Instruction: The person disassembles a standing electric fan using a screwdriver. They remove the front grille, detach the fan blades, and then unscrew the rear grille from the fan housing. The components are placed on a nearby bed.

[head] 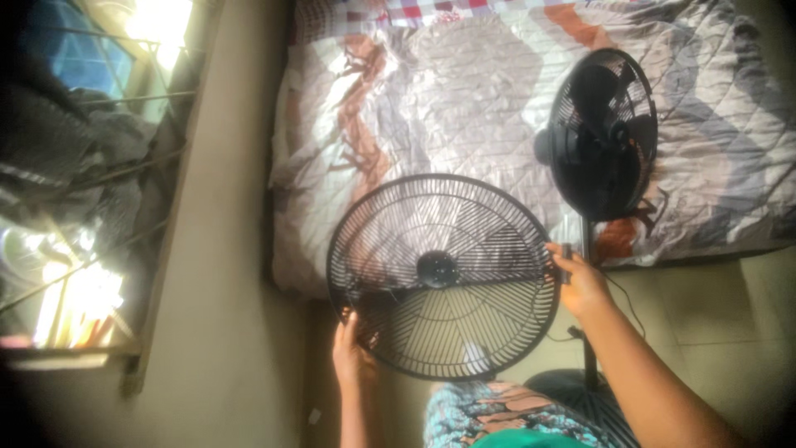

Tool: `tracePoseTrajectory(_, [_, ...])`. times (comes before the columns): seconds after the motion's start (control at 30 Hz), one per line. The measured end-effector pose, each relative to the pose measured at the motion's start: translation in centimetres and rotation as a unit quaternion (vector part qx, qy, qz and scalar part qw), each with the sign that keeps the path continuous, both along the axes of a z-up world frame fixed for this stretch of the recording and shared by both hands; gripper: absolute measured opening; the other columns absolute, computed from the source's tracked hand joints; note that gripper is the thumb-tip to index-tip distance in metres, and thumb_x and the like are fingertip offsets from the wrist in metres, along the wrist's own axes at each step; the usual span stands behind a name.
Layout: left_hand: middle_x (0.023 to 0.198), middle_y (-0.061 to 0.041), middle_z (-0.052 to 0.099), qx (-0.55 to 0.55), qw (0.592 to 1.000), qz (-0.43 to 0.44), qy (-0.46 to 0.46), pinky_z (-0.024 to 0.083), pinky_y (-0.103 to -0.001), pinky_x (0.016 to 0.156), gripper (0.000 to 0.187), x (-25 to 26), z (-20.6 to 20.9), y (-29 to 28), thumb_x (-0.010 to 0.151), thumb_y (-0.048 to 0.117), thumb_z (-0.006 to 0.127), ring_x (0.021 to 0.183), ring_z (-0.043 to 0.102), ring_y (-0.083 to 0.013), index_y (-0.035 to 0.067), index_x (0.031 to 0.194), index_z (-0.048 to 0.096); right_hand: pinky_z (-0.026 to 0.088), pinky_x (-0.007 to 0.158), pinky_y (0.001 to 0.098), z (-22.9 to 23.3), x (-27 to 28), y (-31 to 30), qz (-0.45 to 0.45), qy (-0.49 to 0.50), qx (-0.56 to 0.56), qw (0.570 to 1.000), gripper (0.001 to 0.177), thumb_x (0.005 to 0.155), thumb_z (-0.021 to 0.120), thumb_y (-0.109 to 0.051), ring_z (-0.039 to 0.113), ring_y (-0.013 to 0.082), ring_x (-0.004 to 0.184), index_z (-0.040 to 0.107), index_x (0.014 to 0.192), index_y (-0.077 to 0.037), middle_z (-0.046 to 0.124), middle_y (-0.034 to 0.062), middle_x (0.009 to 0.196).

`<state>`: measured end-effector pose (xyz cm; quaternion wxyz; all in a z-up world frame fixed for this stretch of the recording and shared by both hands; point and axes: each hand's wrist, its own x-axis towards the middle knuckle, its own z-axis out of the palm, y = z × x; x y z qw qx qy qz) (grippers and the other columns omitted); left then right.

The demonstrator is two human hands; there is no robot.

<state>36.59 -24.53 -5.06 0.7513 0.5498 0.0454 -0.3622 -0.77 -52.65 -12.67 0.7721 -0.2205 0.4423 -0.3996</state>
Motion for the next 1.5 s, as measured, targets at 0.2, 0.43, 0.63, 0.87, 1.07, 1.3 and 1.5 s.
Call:
tracePoseTrajectory(0.2, [0.116,-0.006,0.07,0.033,0.998,-0.011,0.057,0.054,-0.037,0.075,0.043,5.6,-4.1,-6.5,0.094,0.024,0.064,0.094,0.068,-0.0226,0.009,0.135,0.062,0.046,0.068,0.0335,-2.3,5.5,-7.5,0.021,0.067,-0.003,0.998,0.032,0.098,0.058,-0.011,0.057,0.018,0.083,0.07,0.128,-0.011,0.062,0.0038,0.097])
tracePoseTrajectory(0.43, [0.126,-0.008,0.068,0.025,0.995,-0.07,0.065,0.049,-0.033,0.082,0.044,15.2,-17.9,-15.3,0.101,0.023,0.065,0.103,0.062,-0.0212,0.006,0.142,0.061,0.052,0.077,0.0337,-3.0,12.6,-14.8,-0.041,0.1,0.042,0.993,0.028,0.099,0.054,-0.007,0.061,0.0168,0.089,0.068,0.123,-0.01,0.067,0.0029,0.101])
tracePoseTrajectory(0.63, [0.137,-0.009,0.061,0.009,0.988,-0.069,0.138,0.052,-0.044,0.092,0.052,20.6,-23.2,-23.9,0.098,0.024,0.059,0.111,0.063,-0.0302,0.013,0.148,0.048,0.053,0.079,0.0344,-9.3,17.0,-20.6,-0.068,0.104,0.072,0.99,0.028,0.102,0.055,-0.008,0.057,0.016,0.089,0.069,0.126,-0.012,0.062,0.0025,0.1])
tracePoseTrajectory(0.87, [0.141,-0.009,0.062,0.008,0.986,-0.053,0.155,0.052,-0.044,0.097,0.051,25.7,-27.0,-30.5,0.103,0.025,0.059,0.117,0.064,-0.0318,0.015,0.15,0.046,0.054,0.084,0.0344,-11.5,21.7,-25.3,-0.082,0.076,0.097,0.989,0.028,0.102,0.055,-0.011,0.06,0.0155,0.092,0.068,0.127,-0.013,0.064,0.0022,0.104])
tracePoseTrajectory(1.07, [0.139,-0.005,0.064,0.011,0.985,-0.046,0.167,0.05,-0.043,0.096,0.048,28.0,-28.1,-34.7,0.104,0.03,0.055,0.118,0.063,-0.0265,0.026,0.151,0.046,0.054,0.085,0.0347,-12.5,24.4,-28.9,-0.083,0.085,0.1,0.988,0.029,0.103,0.054,-0.013,0.062,0.0169,0.098,0.067,0.129,-0.013,0.065,0.0042,0.11])
tracePoseTrajectory(1.3, [0.139,-0.007,0.063,-0.02,0.988,-0.038,0.147,0.052,-0.044,0.096,0.049,29.1,-30.0,-37.0,0.105,0.027,0.052,0.119,0.063,-0.0288,0.025,0.153,0.042,0.049,0.091,0.0401,-13.2,26.0,-31.4,-0.065,0.105,0.104,0.987,0.032,0.102,0.053,-0.015,0.057,0.0165,0.11,0.065,0.131,-0.017,0.063,-0.0001,0.121])
tracePoseTrajectory(1.5, [0.14,-0.007,0.062,0.004,0.994,-0.055,0.093,0.052,-0.044,0.093,0.053,29.8,-31.3,-38.0,0.103,0.026,0.054,0.12,0.063,-0.0273,0.021,0.154,0.041,0.041,0.098,0.0415,-15.3,26.9,-32.3,-0.002,0.099,0.049,0.994,0.033,0.1,0.056,-0.016,0.055,0.0163,0.119,0.066,0.131,-0.018,0.062,0.0012,0.133])
